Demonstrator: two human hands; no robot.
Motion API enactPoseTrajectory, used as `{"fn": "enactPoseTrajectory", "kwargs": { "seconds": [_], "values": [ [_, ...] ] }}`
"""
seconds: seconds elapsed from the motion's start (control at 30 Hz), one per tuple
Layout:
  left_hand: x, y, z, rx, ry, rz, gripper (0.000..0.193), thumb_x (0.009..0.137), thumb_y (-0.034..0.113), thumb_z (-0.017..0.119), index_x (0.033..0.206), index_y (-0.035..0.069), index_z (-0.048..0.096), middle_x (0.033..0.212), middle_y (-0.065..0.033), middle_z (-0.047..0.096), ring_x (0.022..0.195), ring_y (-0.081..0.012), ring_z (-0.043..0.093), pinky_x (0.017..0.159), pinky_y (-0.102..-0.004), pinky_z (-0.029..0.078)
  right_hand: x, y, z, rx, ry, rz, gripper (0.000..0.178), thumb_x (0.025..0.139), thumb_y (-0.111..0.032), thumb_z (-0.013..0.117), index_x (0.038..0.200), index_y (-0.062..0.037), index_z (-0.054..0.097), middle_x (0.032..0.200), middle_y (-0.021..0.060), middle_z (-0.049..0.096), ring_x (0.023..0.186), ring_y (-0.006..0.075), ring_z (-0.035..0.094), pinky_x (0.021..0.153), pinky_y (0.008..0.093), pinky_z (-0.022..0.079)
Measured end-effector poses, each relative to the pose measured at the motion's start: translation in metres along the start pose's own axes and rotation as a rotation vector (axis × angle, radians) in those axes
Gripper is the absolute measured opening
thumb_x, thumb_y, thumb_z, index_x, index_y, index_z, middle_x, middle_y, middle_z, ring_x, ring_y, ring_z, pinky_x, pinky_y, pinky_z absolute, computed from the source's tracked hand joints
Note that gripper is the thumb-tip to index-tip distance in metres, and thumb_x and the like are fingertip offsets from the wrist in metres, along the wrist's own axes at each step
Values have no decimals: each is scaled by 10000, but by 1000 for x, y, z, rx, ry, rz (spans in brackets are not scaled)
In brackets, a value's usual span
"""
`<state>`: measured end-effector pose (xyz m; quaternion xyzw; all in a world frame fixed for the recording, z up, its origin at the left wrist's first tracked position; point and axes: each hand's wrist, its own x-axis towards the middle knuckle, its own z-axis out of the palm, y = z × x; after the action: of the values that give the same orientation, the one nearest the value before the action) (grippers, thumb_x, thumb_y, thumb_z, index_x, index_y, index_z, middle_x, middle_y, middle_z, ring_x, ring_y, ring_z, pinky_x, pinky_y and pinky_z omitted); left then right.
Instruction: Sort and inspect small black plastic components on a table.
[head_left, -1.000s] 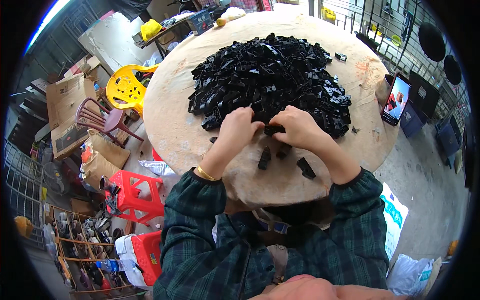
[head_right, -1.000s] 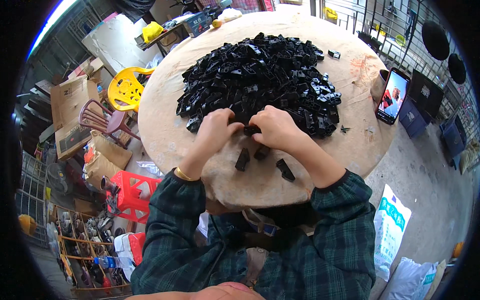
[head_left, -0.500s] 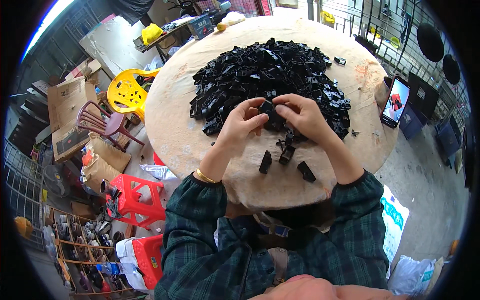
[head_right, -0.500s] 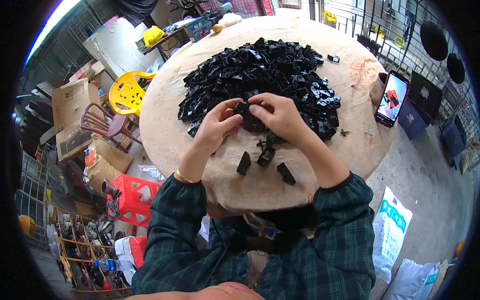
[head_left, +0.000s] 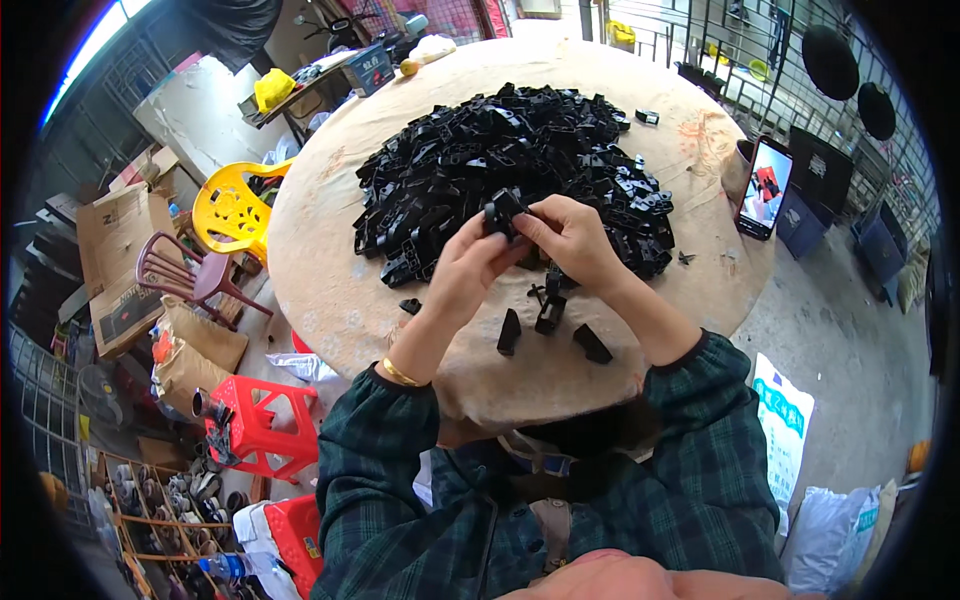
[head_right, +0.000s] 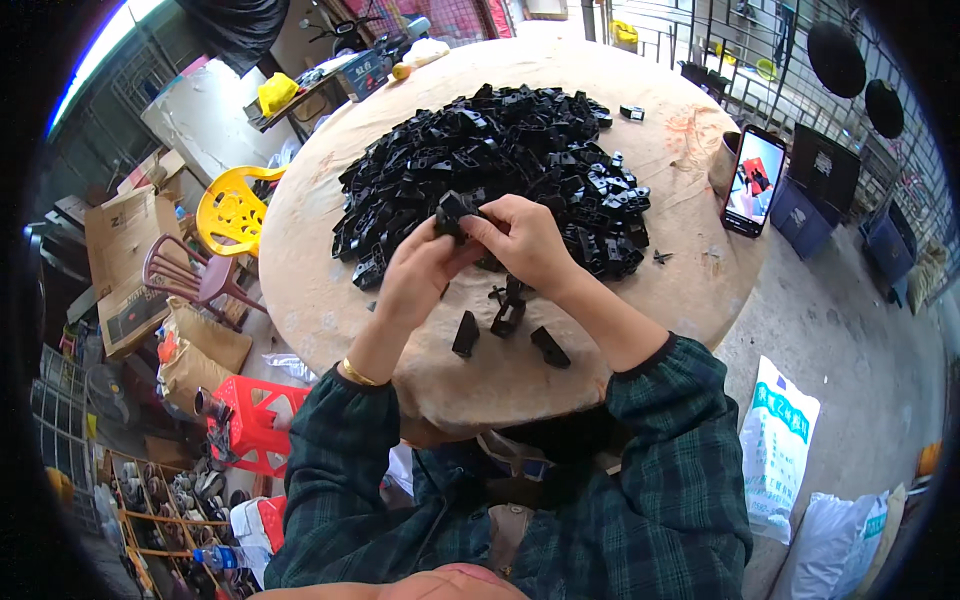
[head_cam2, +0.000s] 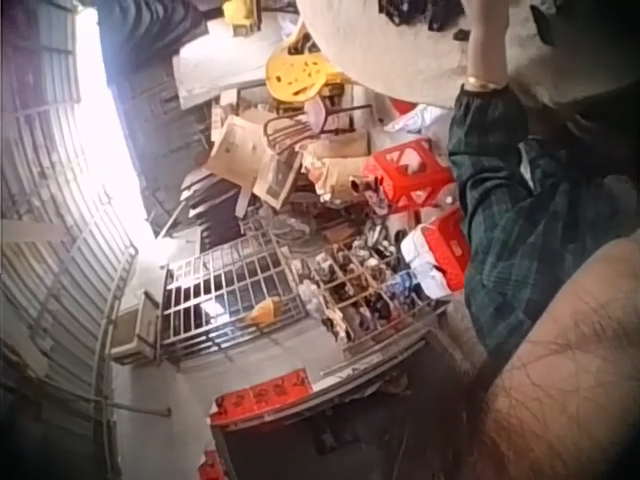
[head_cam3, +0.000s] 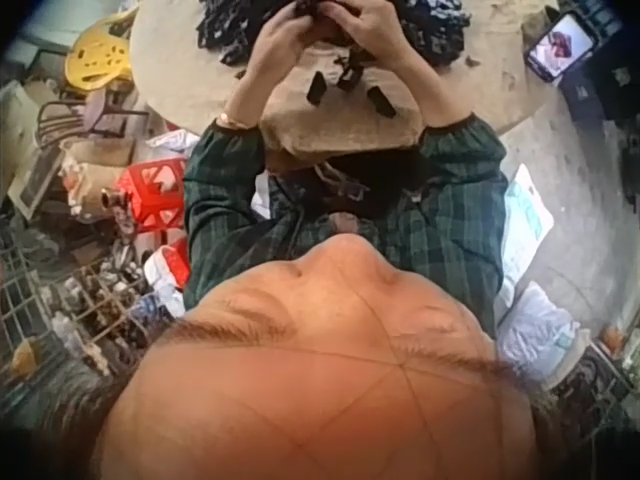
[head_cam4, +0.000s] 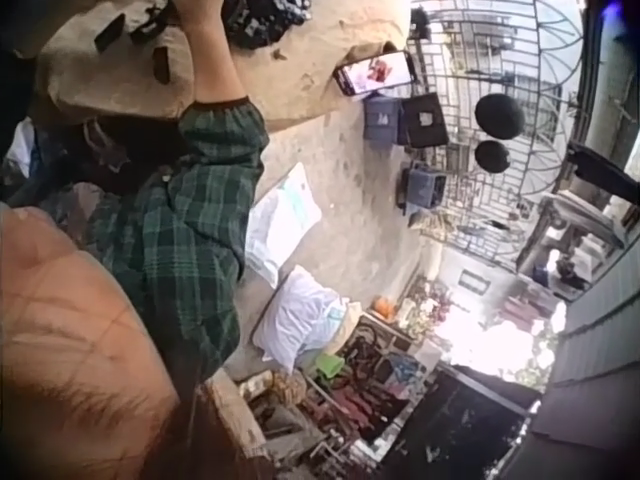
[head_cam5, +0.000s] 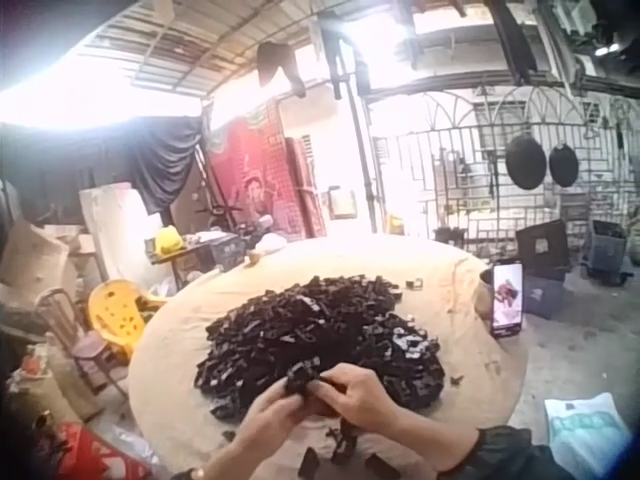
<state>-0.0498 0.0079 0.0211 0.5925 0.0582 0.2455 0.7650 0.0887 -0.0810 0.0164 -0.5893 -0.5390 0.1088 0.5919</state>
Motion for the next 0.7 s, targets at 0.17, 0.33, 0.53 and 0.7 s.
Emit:
{"fn": "enactPoseTrajectory", "kwargs": {
  "seconds": [0.17,0.33,0.53,0.7],
  "values": [
    [1,3,-5,-220,89,-39,287,914,97,490,1176,-19,470,1064,-97,579,918,-184,605,843,-305,506,1,3,-2,-109,3,-94,187,805,-109,594,955,1,614,740,130,557,675,267,561,620,341,457],
    [-1,1,-10,-82,77,-30,298,897,59,514,1185,-6,478,1083,-97,578,932,-180,600,842,-289,498,-3,-7,0,-181,40,-219,212,796,-30,516,979,-11,620,797,151,546,728,333,556,648,370,465],
    [-1,-3,-8,235,117,90,327,827,-8,592,1148,-10,530,978,-64,623,869,-111,595,779,-234,490,-1,-1,-2,-212,-36,-174,201,783,-15,519,958,13,613,760,133,574,701,275,592,629,334,473],
    [-1,1,-13,306,178,114,330,764,-72,620,1085,-6,582,931,-47,639,836,-89,590,757,-217,481,-4,-11,-5,89,-135,132,183,754,51,546,930,43,597,703,75,603,590,107,575,536,249,458]
  ]
}}
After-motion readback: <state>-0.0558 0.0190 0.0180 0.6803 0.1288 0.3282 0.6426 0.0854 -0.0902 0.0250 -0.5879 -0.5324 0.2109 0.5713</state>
